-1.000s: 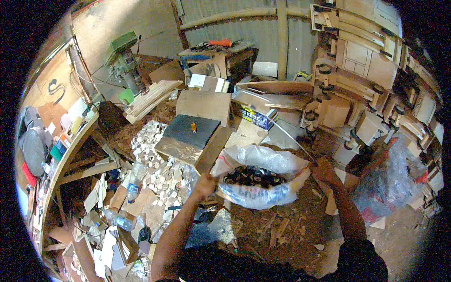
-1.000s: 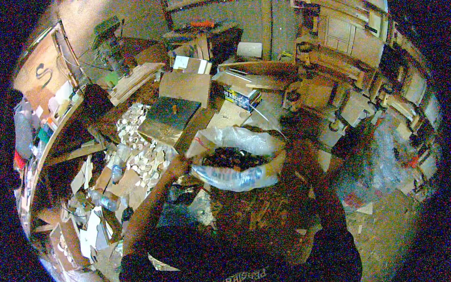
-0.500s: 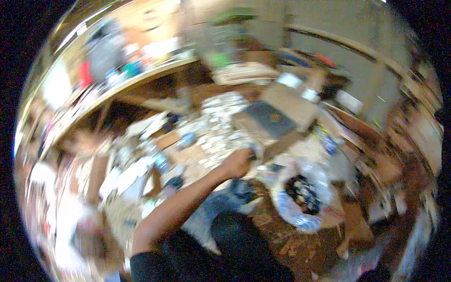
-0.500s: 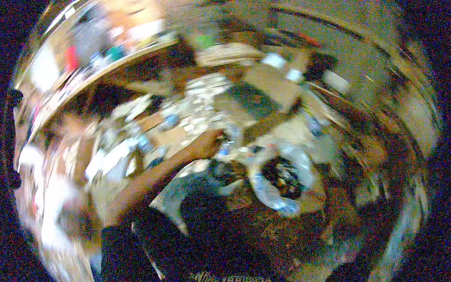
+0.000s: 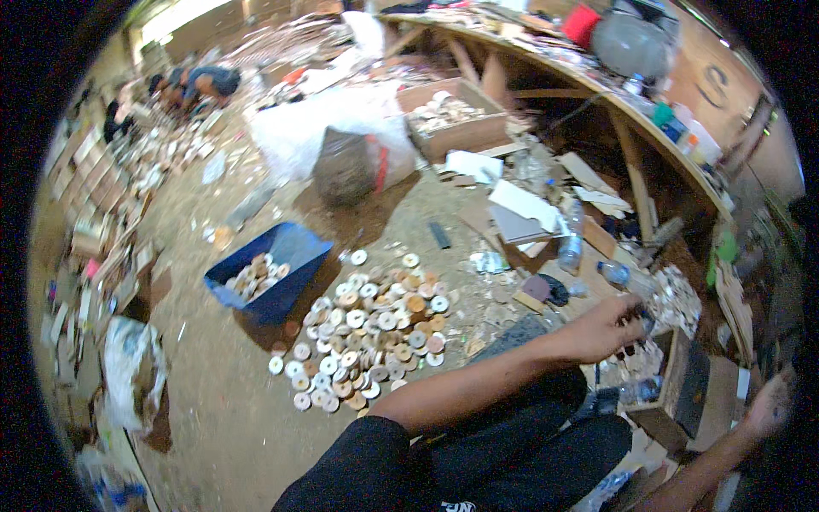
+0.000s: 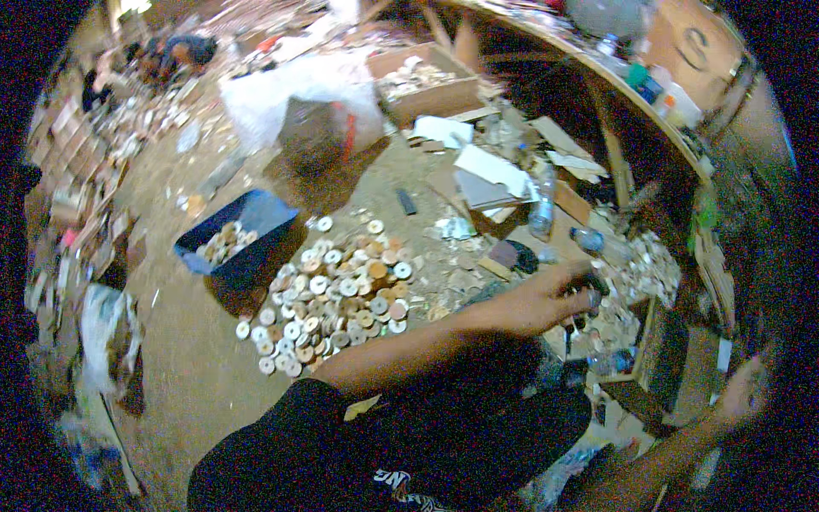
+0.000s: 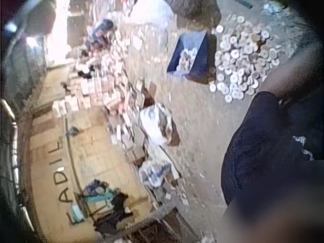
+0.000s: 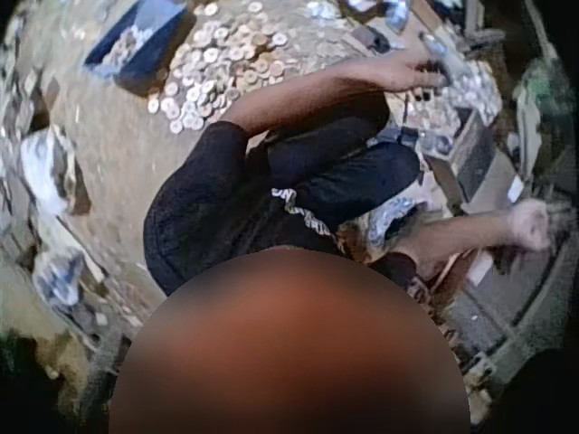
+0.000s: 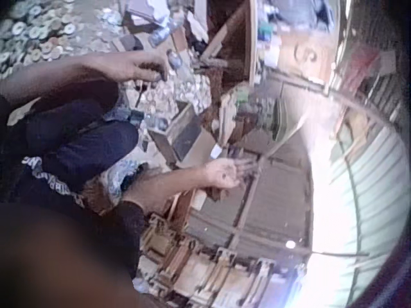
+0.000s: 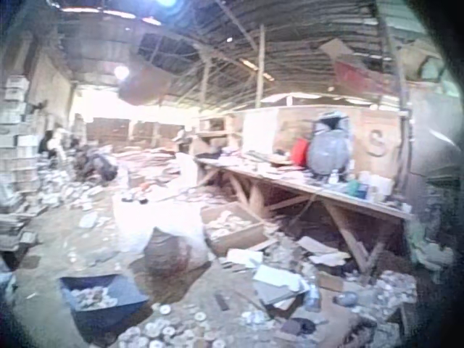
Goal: The person sits on the floor and uses a sanding block to smooth the edges of small wooden discs. They repeatedly pick up discs, sand them, and place them back into a pile on the floor.
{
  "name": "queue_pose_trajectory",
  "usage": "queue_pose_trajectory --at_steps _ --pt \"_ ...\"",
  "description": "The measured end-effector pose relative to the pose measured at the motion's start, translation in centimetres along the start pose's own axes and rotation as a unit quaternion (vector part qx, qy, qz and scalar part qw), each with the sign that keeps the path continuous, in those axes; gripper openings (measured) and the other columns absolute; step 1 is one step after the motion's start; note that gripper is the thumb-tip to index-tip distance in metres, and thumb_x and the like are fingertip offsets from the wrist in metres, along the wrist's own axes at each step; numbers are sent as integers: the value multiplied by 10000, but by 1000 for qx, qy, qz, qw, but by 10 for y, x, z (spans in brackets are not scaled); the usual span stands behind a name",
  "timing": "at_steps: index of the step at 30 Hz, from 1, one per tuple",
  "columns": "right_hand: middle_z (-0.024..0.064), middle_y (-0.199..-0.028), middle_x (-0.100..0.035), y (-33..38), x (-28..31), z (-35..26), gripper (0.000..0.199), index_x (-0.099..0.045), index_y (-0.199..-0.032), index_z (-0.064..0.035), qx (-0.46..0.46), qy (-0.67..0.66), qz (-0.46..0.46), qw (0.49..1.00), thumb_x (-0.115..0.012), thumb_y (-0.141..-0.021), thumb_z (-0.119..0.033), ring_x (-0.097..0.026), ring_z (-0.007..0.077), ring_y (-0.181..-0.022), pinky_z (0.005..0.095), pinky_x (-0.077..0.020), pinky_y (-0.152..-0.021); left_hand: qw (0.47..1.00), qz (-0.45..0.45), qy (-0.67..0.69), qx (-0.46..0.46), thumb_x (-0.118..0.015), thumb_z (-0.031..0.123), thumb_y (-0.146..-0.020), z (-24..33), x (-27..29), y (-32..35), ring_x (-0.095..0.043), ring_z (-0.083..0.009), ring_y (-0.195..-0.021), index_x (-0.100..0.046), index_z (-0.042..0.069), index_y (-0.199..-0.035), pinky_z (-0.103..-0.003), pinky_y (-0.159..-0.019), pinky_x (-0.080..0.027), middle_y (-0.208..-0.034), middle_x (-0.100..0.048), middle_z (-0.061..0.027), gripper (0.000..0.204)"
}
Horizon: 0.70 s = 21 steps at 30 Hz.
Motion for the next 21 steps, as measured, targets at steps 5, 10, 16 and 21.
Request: queue_pose_trajectory --at_steps 5,10,16,21 --pt "188 -1244 -556 101 -1 160 369 -501 -1222 34 -458 -248 -118 845 -482 -914 -170 -550 259 -1145 357 -462 -979 949 247 188 -58 -493 200 -969 -24 58 26 -583 -224 -1006 -420 25 -1240 -370 -801 -550 -1058 -581 -80 331" --pt "184 -1221 -571 198 8 245 315 -513 -1212 38 -621 -134 -97 766 -440 -935 -93 -554 280 -1149 346 -483 -982 794 445 414 -12 -467 192 -979 -72 96 61 -606 -246 -1019 -419 24 -1175 -375 -820 -556 -1089 -593 -134 262" --pt "205 -1044 -649 218 -33 253 320 -529 -1124 54 -687 396 -217 569 -500 -933 -202 -672 267 -875 320 -534 -789 769 484 417 32 -421 133 -989 -161 78 71 -651 -239 -878 -450 25 -1184 -350 -807 -552 -1034 -621 -138 226" --pt "173 -951 -678 244 -149 245 381 -582 -1132 20 -205 415 -601 652 -650 -854 -232 -660 289 -897 374 -497 -836 862 428 267 53 -480 114 -949 -226 43 19 -620 -252 -972 -531 45 -1143 -366 -893 -495 -1082 -619 -100 212"
Point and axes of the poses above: each hand's wrist, its own y-axis away from the middle knuckle, its own x-axis out of the back of the hand, z = x × y, the point moved 1 cm from there along -y, towards the middle knuckle
